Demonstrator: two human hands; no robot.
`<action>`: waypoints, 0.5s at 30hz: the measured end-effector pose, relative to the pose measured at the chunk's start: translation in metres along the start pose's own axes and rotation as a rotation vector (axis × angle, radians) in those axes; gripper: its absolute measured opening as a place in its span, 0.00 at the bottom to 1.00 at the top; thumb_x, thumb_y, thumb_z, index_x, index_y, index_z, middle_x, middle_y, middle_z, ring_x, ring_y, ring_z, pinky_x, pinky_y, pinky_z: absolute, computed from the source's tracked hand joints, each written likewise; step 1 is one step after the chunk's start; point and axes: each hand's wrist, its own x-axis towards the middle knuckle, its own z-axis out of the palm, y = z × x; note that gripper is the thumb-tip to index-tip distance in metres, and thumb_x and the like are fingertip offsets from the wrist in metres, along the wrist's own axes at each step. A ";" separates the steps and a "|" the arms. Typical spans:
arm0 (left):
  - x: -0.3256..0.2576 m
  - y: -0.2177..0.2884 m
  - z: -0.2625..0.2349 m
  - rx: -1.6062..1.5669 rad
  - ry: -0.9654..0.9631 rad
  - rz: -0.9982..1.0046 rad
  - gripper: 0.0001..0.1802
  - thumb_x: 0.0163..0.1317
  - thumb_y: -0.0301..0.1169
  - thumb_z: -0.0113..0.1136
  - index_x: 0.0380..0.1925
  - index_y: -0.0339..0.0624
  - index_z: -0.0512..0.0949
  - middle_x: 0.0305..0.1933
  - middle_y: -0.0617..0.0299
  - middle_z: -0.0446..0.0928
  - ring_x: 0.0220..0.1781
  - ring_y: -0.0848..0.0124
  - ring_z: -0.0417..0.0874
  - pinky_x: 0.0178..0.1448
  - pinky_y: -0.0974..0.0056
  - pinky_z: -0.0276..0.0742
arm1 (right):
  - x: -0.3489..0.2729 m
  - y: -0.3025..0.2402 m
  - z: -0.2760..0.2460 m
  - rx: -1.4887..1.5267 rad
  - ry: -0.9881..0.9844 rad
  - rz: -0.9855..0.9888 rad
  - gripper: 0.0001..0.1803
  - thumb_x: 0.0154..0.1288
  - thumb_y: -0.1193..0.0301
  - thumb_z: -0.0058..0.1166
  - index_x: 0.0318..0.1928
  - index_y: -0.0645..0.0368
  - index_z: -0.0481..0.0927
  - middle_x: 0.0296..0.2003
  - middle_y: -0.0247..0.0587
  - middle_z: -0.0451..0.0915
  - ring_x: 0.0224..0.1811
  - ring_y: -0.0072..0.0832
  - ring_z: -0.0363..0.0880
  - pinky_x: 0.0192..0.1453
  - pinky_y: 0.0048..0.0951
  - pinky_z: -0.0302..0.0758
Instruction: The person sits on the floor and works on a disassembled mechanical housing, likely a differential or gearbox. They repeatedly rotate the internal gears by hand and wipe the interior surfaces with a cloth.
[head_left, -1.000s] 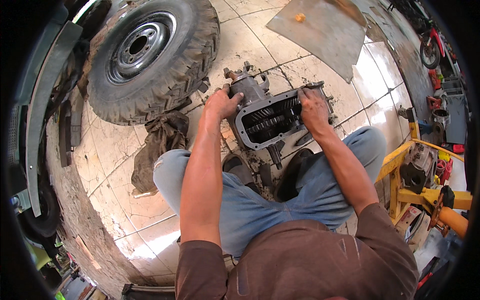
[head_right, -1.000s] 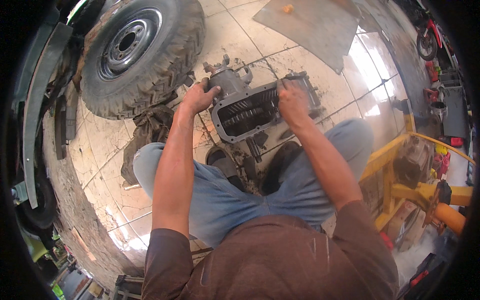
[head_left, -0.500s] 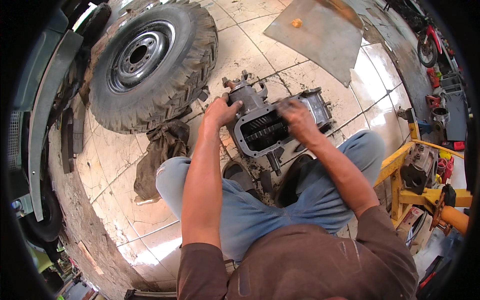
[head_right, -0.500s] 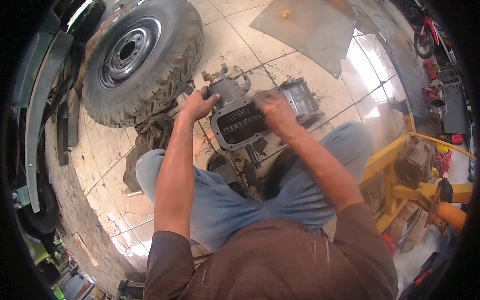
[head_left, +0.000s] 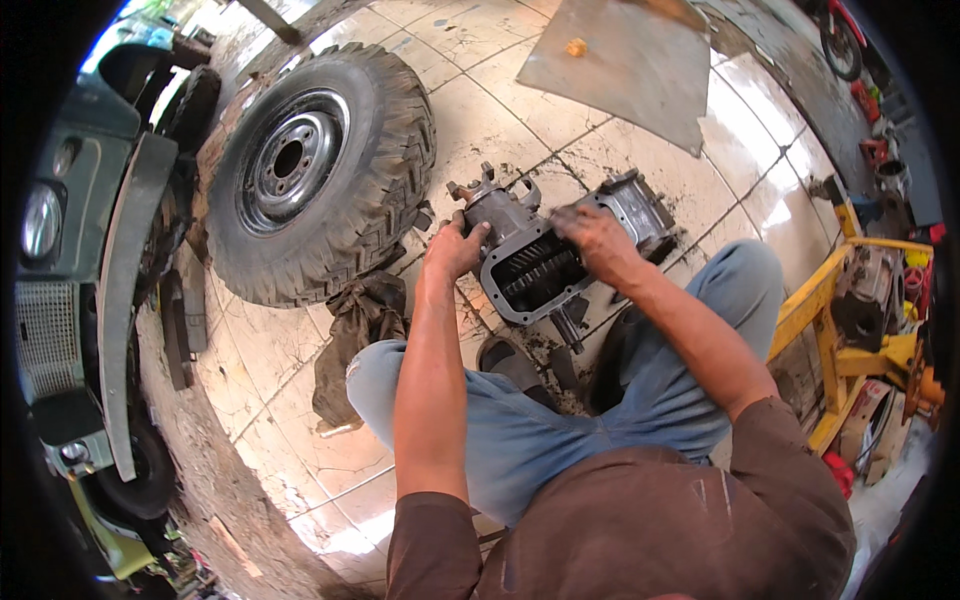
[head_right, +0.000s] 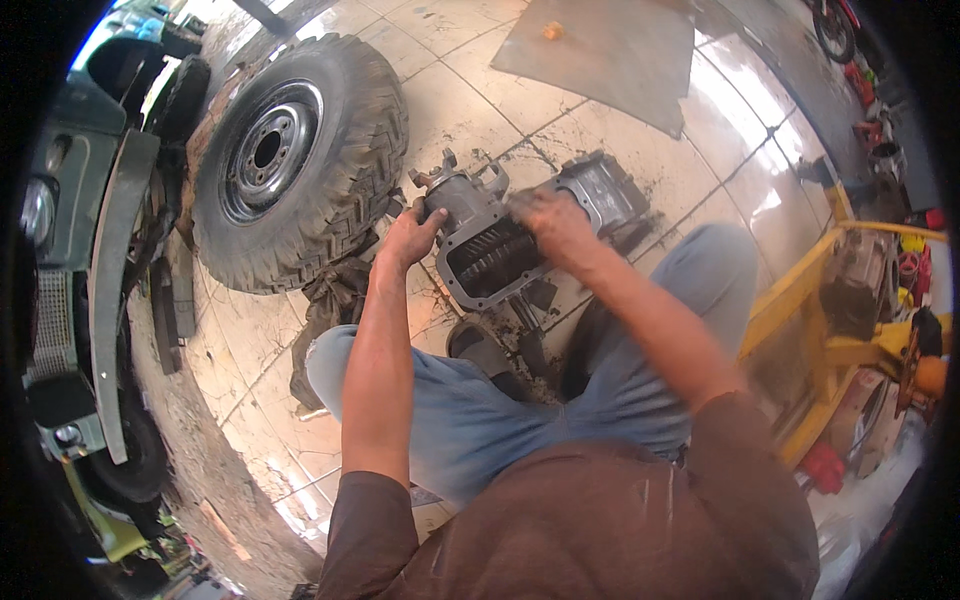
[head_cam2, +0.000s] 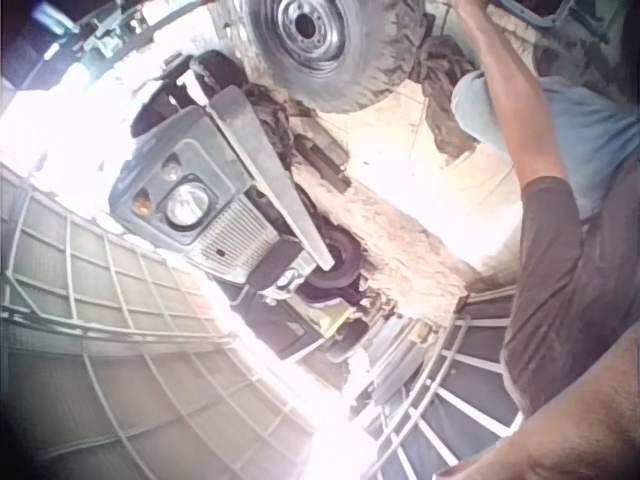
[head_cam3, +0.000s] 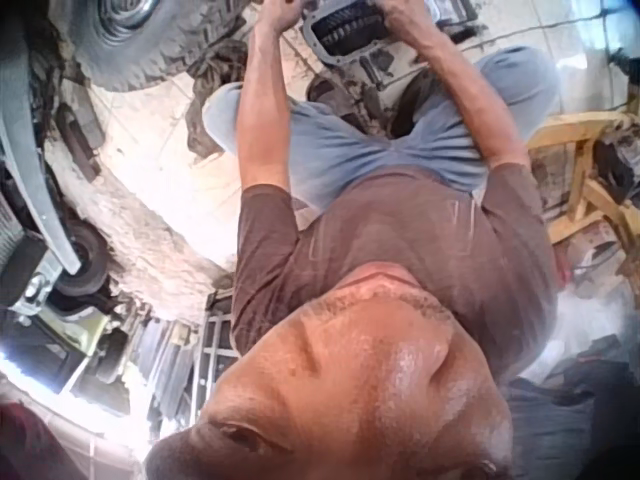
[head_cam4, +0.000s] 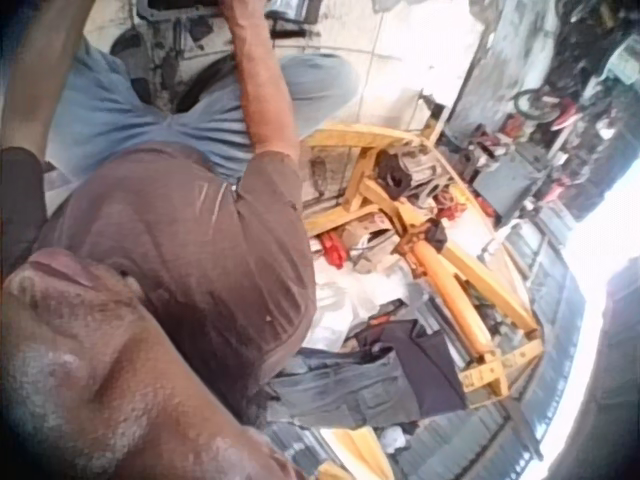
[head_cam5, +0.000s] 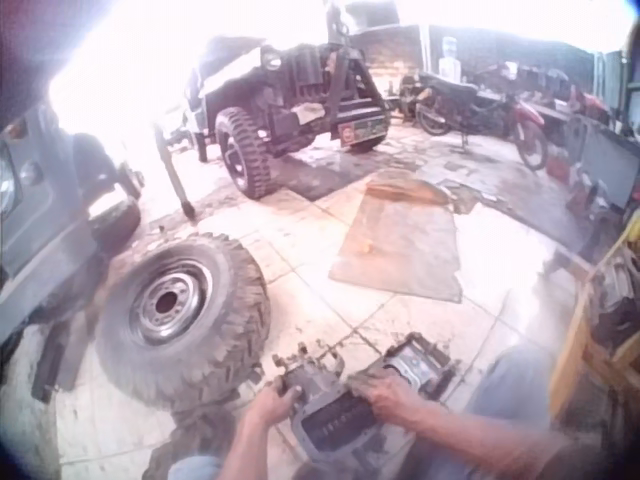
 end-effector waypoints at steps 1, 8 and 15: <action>0.000 0.003 0.002 -0.020 0.010 0.002 0.42 0.68 0.56 0.56 0.71 0.34 0.69 0.64 0.35 0.77 0.68 0.44 0.78 0.72 0.50 0.72 | -0.009 0.015 0.009 -0.045 0.068 0.080 0.31 0.55 0.85 0.49 0.62 0.61 0.79 0.60 0.48 0.82 0.62 0.48 0.78 0.67 0.43 0.75; 0.001 0.006 -0.003 0.017 -0.048 -0.003 0.45 0.70 0.55 0.56 0.74 0.29 0.63 0.65 0.32 0.76 0.70 0.46 0.77 0.72 0.54 0.71 | -0.029 0.037 -0.005 -0.085 0.131 0.373 0.25 0.69 0.70 0.37 0.59 0.61 0.82 0.54 0.53 0.85 0.61 0.57 0.77 0.67 0.53 0.74; -0.001 0.009 -0.002 0.042 -0.024 0.009 0.43 0.70 0.55 0.54 0.72 0.30 0.65 0.66 0.30 0.75 0.71 0.45 0.75 0.73 0.52 0.69 | -0.025 0.028 -0.014 -0.070 0.000 0.419 0.21 0.62 0.78 0.45 0.52 0.60 0.85 0.47 0.52 0.87 0.61 0.55 0.79 0.67 0.53 0.74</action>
